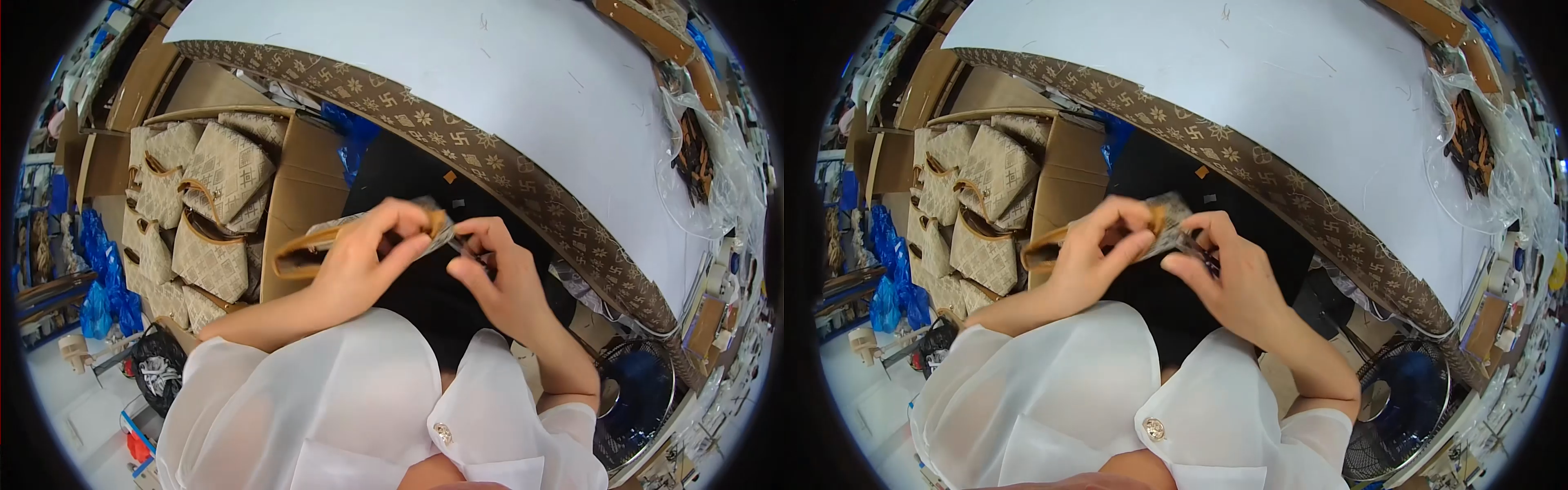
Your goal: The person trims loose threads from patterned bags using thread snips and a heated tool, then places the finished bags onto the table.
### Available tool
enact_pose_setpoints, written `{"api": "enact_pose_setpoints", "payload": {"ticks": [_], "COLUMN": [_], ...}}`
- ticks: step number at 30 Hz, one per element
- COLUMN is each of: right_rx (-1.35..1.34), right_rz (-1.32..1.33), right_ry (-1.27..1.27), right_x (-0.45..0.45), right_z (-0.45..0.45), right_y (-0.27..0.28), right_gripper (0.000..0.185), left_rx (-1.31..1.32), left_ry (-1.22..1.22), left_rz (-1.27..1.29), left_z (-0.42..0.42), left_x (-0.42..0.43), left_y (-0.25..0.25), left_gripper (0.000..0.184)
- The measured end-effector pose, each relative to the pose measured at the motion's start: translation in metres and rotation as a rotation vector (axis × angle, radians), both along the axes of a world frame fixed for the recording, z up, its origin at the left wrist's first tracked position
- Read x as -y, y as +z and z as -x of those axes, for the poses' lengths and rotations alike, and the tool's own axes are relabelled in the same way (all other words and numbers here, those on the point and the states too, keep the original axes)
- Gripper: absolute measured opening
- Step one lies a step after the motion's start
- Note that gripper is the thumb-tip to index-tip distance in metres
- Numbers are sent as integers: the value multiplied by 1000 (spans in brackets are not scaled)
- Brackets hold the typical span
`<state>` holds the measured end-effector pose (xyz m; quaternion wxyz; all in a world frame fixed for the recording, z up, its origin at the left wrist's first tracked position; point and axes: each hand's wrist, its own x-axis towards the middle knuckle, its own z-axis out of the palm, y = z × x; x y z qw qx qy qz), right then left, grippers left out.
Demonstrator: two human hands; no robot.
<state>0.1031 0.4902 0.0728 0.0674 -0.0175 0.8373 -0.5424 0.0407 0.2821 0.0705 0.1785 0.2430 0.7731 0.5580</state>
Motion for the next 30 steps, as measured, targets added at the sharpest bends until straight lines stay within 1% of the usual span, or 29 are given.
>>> {"api": "enact_pose_setpoints", "payload": {"ticks": [1, 2, 3, 4, 6, 7, 8, 10, 11, 13, 14, 15, 17, 18, 19, 20, 21, 22, 24, 25, 27, 28, 30], "right_rx": [5, -40, -83, -127, -122, -119, -118, -145, -180, -213, -215, -212, -200, -187, -178, -171, -168, -159, -142, -143, -57, -14, -26], "right_rz": [-1, -23, -44, -62, -20, 18, 54, 46, 30, 6, -9, -26, -49, -17, 18, 55, 58, 43, 17, 24, 170, 245, 249], "right_ry": [8, -74, -158, -246, -295, -345, -397, -400, -395, -403, -409, -413, -425, -376, -325, -271, -272, -189, -29, -38, -1, 16, -13], "right_x": [8, 19, 30, 35, 37, 38, 40, 39, 36, 30, 28, 25, 19, 17, 15, 14, 13, 14, 15, 13, 7, 5, -7], "right_z": [1, 3, 4, 5, 9, 12, 13, 10, 9, 7, 5, 1, -7, -13, -17, -20, -23, -25, -30, -32, -42, -47, -50], "right_y": [-5, -11, -18, -23, -31, -35, -38, -44, -46, -52, -55, -58, -60, -58, -55, -53, -51, -49, -49, -51, -57, -60, -65], "right_gripper": [31, 34, 39, 43, 41, 40, 39, 38, 37, 36, 37, 37, 38, 37, 37, 37, 37, 37, 37, 37, 34, 33, 32], "left_rx": [284, 566, 571, 526, 432, 436, 95, -595, -599, -522, -475, -466, -153, 7, 15, 139, 258, 375, 378, 377, 387, 314, 165], "left_ry": [49, 95, 97, -4, -210, -215, -259, -337, -348, -504, -583, -595, -640, -655, -657, -645, -630, -612, -641, -673, -719, -724, -727], "left_rz": [-114, -229, -227, -117, 108, 117, 194, 319, 313, 122, 26, 18, -58, -92, -95, -35, 28, 94, 90, 76, 75, 33, -58], "left_z": [3, 8, 13, 21, 37, 45, 56, 75, 83, 92, 95, 100, 110, 110, 108, 106, 103, 101, 95, 92, 83, 76, 64], "left_x": [-2, -3, -1, 5, 13, 11, 8, -1, -7, -22, -27, -29, -29, -30, -32, -33, -35, -35, -31, -29, -29, -30, -31], "left_y": [6, 11, 17, 24, 33, 34, 34, 31, 19, -31, -45, -47, -48, -46, -45, -42, -36, -33, -35, -37, -39, -40, -41], "left_gripper": [27, 30, 30, 34, 43, 43, 45, 49, 49, 48, 48, 48, 42, 41, 41, 37, 35, 32, 29, 25, 22, 17, 7]}}
